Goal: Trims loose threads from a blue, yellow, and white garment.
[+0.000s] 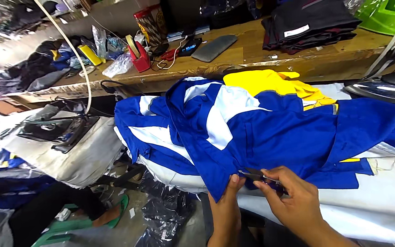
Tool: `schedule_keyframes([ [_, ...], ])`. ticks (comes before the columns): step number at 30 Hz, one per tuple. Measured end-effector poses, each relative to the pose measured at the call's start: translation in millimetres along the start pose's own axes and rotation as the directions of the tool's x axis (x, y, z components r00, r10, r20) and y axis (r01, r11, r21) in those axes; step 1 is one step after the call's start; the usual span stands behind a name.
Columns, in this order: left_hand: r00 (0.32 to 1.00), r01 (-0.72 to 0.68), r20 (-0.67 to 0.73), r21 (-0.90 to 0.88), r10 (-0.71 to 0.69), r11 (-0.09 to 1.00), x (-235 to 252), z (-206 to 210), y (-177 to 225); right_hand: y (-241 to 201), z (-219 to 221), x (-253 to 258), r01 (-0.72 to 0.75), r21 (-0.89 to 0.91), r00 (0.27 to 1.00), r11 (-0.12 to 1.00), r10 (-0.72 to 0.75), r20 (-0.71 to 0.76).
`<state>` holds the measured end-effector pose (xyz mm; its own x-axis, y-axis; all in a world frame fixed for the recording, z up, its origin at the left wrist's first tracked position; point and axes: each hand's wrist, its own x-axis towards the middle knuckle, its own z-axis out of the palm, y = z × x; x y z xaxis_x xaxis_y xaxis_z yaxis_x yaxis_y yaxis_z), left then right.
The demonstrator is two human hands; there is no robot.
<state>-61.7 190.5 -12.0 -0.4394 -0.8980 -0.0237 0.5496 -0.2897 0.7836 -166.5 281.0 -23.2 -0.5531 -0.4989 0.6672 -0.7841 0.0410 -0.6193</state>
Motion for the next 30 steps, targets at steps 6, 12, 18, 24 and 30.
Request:
schedule_keyframes([
  [6,0.998,0.056,-0.011,-0.011,-0.056,0.998,0.3,-0.1,4.2,0.5,5.1,2.5,0.070,-0.073,0.997,0.995,-0.072,-0.026],
  [12,0.993,0.114,-0.011,-0.048,-0.115,0.992,-1.1,0.4,7.3,6.1,8.0,2.5,0.170,-0.143,0.981,0.975,-0.181,-0.068],
  [18,0.993,0.110,-0.034,-0.042,-0.111,0.993,-1.7,1.4,6.3,6.2,5.1,3.0,0.122,-0.053,0.992,0.991,-0.124,-0.039],
  [24,0.998,0.062,-0.032,-0.002,-0.063,0.998,-2.6,0.1,3.8,3.9,5.4,2.6,0.100,-0.074,0.995,0.992,-0.102,-0.023],
  [30,0.992,-0.124,0.034,0.146,0.121,0.981,-0.6,-8.8,-1.2,0.1,4.1,8.1,0.132,-0.123,0.991,0.984,-0.133,0.001],
])
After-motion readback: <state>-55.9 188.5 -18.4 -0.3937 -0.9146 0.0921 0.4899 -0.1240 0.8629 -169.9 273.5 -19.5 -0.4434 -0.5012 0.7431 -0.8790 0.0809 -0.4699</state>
